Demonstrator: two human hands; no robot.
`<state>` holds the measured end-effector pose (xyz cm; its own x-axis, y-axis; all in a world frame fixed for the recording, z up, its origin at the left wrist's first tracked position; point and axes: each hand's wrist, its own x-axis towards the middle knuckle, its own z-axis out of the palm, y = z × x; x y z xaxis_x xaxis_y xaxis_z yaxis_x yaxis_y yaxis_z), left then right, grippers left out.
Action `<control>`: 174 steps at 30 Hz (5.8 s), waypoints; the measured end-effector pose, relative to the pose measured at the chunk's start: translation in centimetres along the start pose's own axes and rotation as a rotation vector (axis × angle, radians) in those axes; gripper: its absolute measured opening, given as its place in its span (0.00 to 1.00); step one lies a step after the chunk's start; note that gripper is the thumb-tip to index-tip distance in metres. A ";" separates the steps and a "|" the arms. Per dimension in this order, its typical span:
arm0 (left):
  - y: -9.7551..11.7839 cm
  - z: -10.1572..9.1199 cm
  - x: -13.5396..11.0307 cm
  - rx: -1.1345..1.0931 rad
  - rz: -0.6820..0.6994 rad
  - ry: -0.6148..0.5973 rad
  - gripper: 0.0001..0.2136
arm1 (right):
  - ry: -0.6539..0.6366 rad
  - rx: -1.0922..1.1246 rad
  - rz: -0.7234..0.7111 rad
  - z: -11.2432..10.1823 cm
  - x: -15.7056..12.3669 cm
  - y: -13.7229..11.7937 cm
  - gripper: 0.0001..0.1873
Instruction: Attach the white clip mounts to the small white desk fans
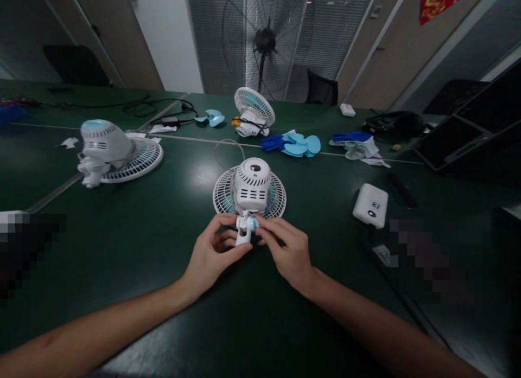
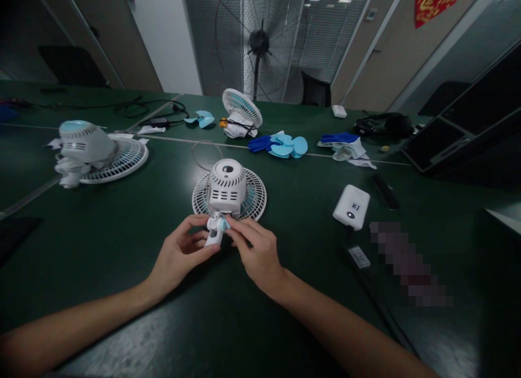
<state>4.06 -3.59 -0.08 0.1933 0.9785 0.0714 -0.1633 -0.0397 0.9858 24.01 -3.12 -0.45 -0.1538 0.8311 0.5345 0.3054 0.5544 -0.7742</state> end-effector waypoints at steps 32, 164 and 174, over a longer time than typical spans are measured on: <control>0.3 -0.2 0.6 0.162 0.143 -0.088 0.19 | 0.077 -0.123 0.039 -0.5 0.7 -0.7 0.11; 1.1 -1.8 2.1 0.704 0.141 -0.258 0.11 | -0.064 -0.320 -0.289 -1.8 0.4 0.7 0.13; 1.1 -1.6 2.2 0.692 0.167 -0.252 0.09 | -0.048 -0.308 -0.291 -1.6 0.4 0.5 0.13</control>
<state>2.72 -1.18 0.94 0.4482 0.8759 0.1787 0.4189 -0.3824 0.8236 25.58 -2.52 -0.09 -0.3162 0.6470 0.6938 0.5081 0.7331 -0.4521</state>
